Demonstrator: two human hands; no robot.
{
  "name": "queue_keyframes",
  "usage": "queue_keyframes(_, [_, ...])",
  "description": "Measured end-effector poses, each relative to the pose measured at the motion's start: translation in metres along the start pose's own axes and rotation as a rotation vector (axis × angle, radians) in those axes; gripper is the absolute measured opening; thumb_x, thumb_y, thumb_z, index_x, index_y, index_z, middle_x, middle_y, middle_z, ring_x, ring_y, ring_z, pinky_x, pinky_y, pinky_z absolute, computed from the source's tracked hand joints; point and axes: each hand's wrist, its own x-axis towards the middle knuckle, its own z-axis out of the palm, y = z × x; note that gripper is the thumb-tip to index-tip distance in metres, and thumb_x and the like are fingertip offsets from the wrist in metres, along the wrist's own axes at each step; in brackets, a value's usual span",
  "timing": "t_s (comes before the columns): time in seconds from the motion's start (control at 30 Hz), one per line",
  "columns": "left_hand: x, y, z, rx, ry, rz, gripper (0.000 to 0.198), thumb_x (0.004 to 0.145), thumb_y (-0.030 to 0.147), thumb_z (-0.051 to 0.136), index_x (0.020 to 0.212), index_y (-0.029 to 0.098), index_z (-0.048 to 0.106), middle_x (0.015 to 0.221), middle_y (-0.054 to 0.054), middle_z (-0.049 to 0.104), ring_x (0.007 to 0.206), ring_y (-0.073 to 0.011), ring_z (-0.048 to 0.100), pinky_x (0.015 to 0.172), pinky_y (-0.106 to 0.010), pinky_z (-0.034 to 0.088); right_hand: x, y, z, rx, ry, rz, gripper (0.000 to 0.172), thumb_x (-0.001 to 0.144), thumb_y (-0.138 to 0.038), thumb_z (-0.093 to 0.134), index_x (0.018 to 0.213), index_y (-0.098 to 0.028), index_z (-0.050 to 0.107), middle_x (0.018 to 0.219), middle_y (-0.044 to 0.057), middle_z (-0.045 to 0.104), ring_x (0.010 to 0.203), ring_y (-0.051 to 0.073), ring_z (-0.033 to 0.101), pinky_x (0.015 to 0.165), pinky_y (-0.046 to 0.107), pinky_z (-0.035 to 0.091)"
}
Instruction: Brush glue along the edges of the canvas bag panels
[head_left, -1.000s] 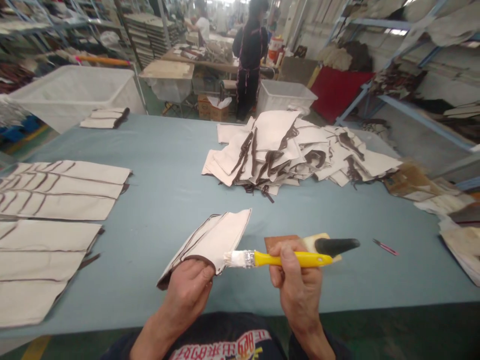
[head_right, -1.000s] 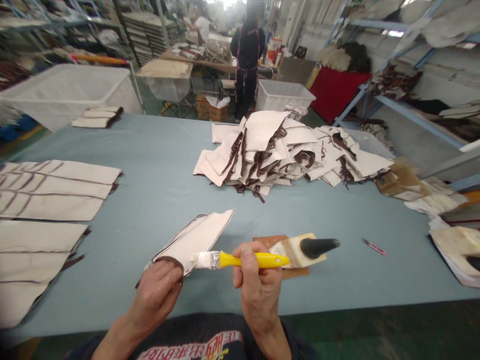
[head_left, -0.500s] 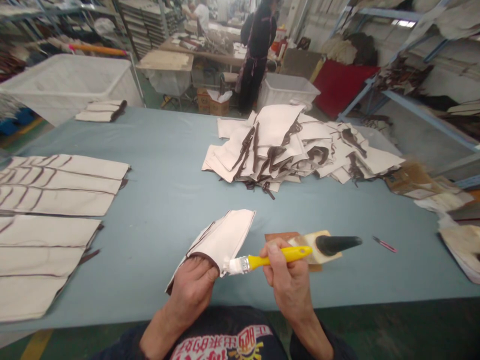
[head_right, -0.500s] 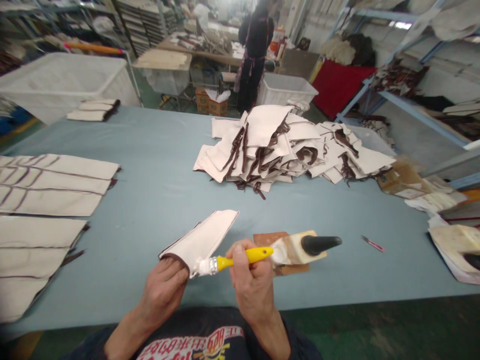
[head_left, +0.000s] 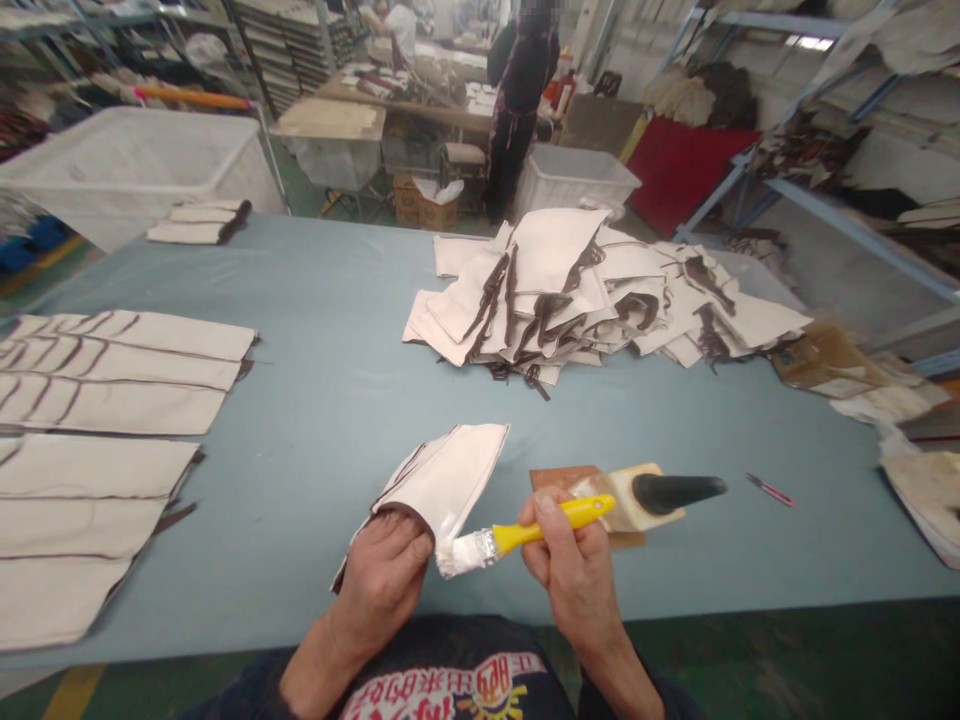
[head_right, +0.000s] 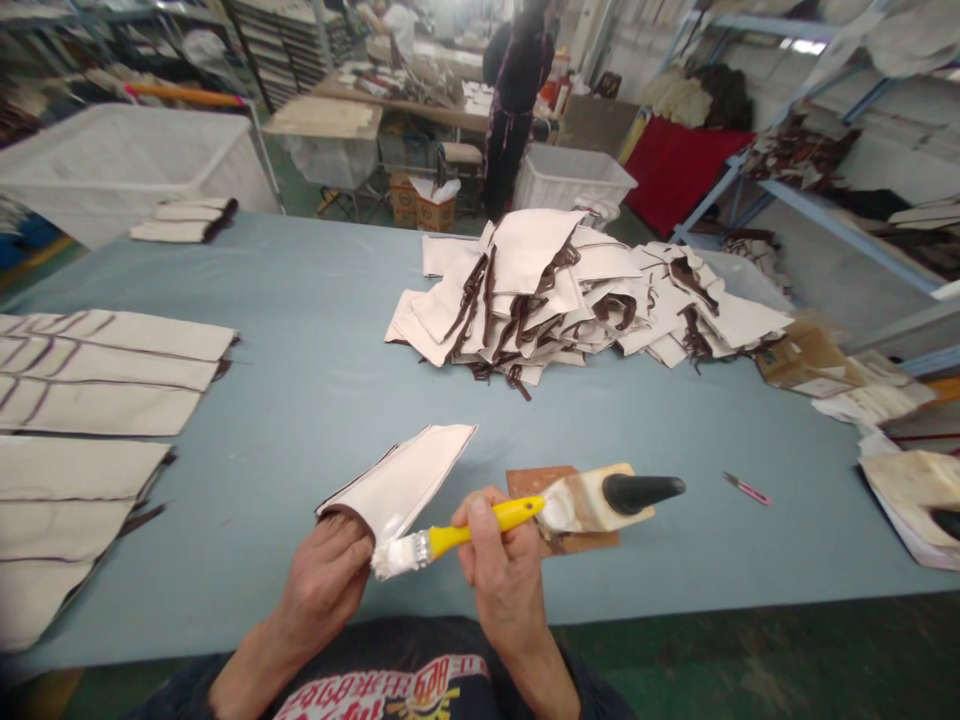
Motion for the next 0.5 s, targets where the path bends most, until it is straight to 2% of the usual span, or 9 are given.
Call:
queue_keyframes(0.1, [-0.002,-0.002,0.001,-0.005,-0.019,0.007,0.028,0.09,-0.004,0.045,0.082,0.02,0.057,0.072,-0.004,0.064,0.07,-0.0196,0.055,0.066,-0.032,0.04,0.003,0.001,-0.001,-0.003,0.053,0.005,0.054,0.089,-0.07,0.061,0.069,-0.02,0.056,0.044,-0.012,0.029,0.036,0.005,0.025,0.035,0.017,0.018])
queue_keyframes(0.23, [-0.004,-0.004,0.003,-0.027,-0.027,0.002,0.029,0.088,-0.006,0.044,0.086,0.019,0.06,0.076,-0.006,0.066,0.073,-0.0202,0.057,0.068,-0.032,0.042,0.006,0.008,-0.004,0.014,-0.025,0.07,0.053,0.089,-0.069,0.061,0.071,-0.02,0.055,0.044,-0.012,0.028,0.037,0.005,0.023,0.036,0.017,0.019])
queue_keyframes(0.4, [-0.002,-0.004,0.004,-0.038,-0.018,-0.002,0.029,0.087,-0.004,0.045,0.084,0.02,0.062,0.076,-0.007,0.068,0.074,-0.0206,0.06,0.068,-0.032,0.044,0.011,0.025,-0.007,0.058,0.065,0.111,0.051,0.091,-0.068,0.059,0.075,-0.02,0.056,0.042,-0.012,0.031,0.037,0.007,0.028,0.039,0.019,0.025])
queue_keyframes(0.5, [-0.002,-0.004,0.005,-0.04,-0.013,-0.017,0.031,0.086,-0.005,0.044,0.086,0.02,0.063,0.079,-0.007,0.07,0.075,-0.0207,0.062,0.069,-0.033,0.046,0.013,0.03,-0.007,0.077,0.005,0.169,0.052,0.09,-0.07,0.059,0.074,-0.02,0.056,0.041,-0.012,0.03,0.037,0.007,0.026,0.039,0.02,0.024])
